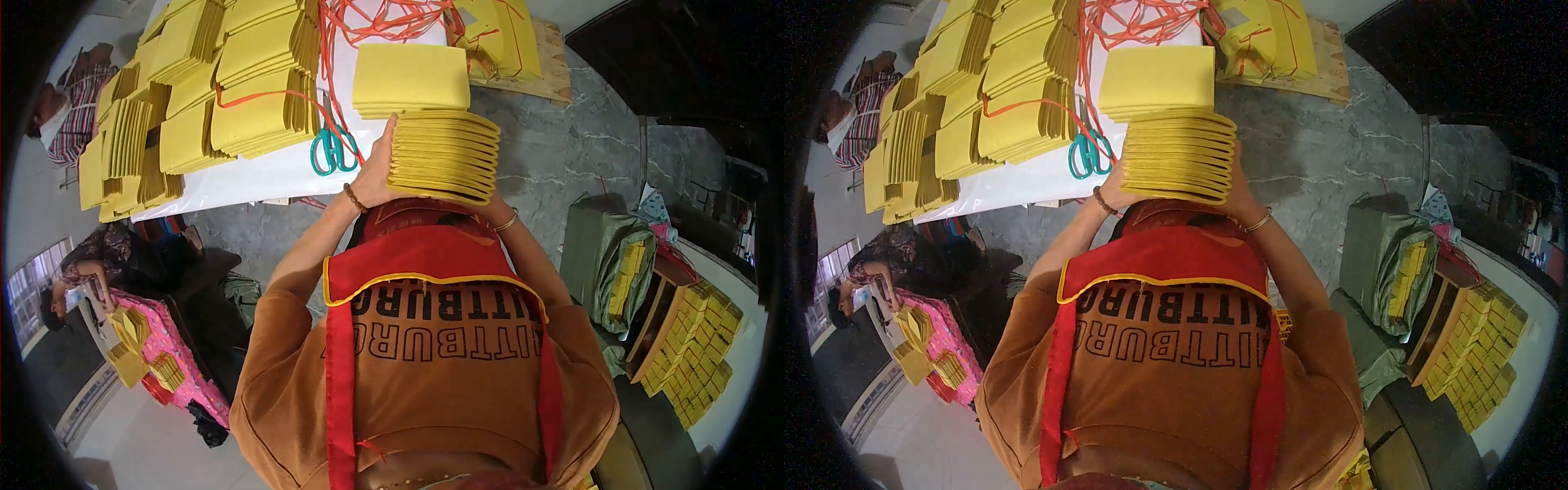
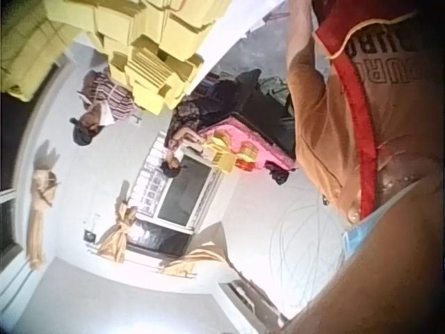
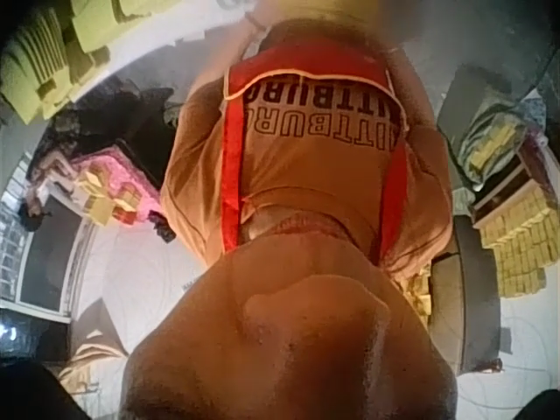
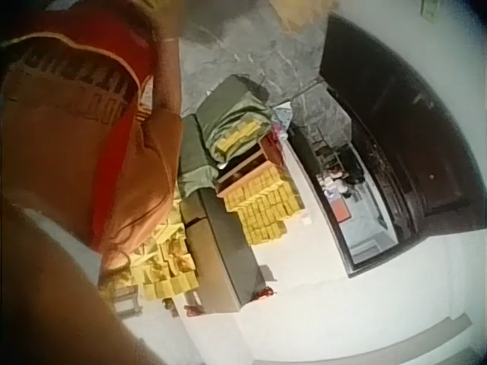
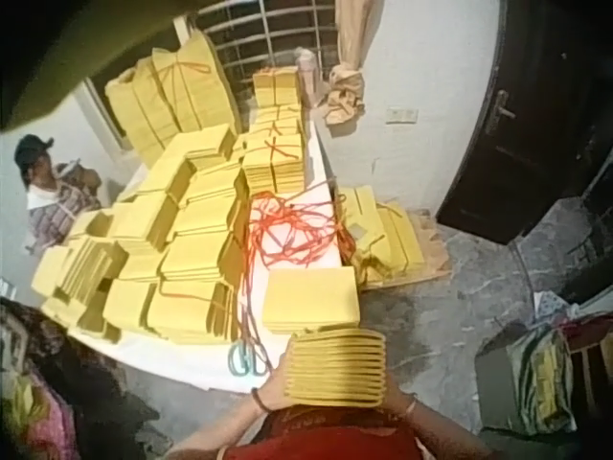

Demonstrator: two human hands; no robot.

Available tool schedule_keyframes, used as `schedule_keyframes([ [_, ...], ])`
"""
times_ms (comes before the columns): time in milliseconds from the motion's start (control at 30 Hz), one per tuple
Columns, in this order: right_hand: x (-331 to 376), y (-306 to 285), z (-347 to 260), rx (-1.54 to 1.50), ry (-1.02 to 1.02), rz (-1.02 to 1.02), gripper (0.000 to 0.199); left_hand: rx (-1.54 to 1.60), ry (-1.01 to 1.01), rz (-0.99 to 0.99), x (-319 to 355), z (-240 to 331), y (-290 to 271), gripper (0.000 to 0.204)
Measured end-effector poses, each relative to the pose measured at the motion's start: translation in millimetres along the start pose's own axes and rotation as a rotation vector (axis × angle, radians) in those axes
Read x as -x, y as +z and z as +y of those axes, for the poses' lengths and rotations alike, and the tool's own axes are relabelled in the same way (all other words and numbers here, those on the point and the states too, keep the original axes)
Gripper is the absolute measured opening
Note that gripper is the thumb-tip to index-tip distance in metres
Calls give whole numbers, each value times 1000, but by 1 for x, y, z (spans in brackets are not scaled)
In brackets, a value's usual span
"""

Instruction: Bundling and tying stacks of yellow paper with red ribbon and cutting the ribbon with scissors.

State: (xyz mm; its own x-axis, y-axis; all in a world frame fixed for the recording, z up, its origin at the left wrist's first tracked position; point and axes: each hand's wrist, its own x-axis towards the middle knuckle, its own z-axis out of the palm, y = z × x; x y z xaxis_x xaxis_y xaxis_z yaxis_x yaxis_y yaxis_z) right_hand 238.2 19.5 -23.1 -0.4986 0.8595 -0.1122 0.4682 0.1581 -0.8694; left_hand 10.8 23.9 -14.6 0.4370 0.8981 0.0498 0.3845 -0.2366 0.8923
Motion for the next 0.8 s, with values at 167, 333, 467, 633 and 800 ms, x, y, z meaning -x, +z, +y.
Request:
schedule_keyframes([
  [167,1,7,15,-86,-52,3,85,-4,60,-4,0,10,-3,93],
  [333,-1,7,17,216,-196,-1,92,87,-62,-12,1,9,0,91],
  [467,7,6,12,-175,-69,-9,91,88,-11,18,4,5,6,87],
  [633,7,7,26,-123,-42,28,75,87,40,95,1,-2,16,54],
  [800,5,2,28,53,-177,39,73,-171,121,87,-3,-5,16,50],
])
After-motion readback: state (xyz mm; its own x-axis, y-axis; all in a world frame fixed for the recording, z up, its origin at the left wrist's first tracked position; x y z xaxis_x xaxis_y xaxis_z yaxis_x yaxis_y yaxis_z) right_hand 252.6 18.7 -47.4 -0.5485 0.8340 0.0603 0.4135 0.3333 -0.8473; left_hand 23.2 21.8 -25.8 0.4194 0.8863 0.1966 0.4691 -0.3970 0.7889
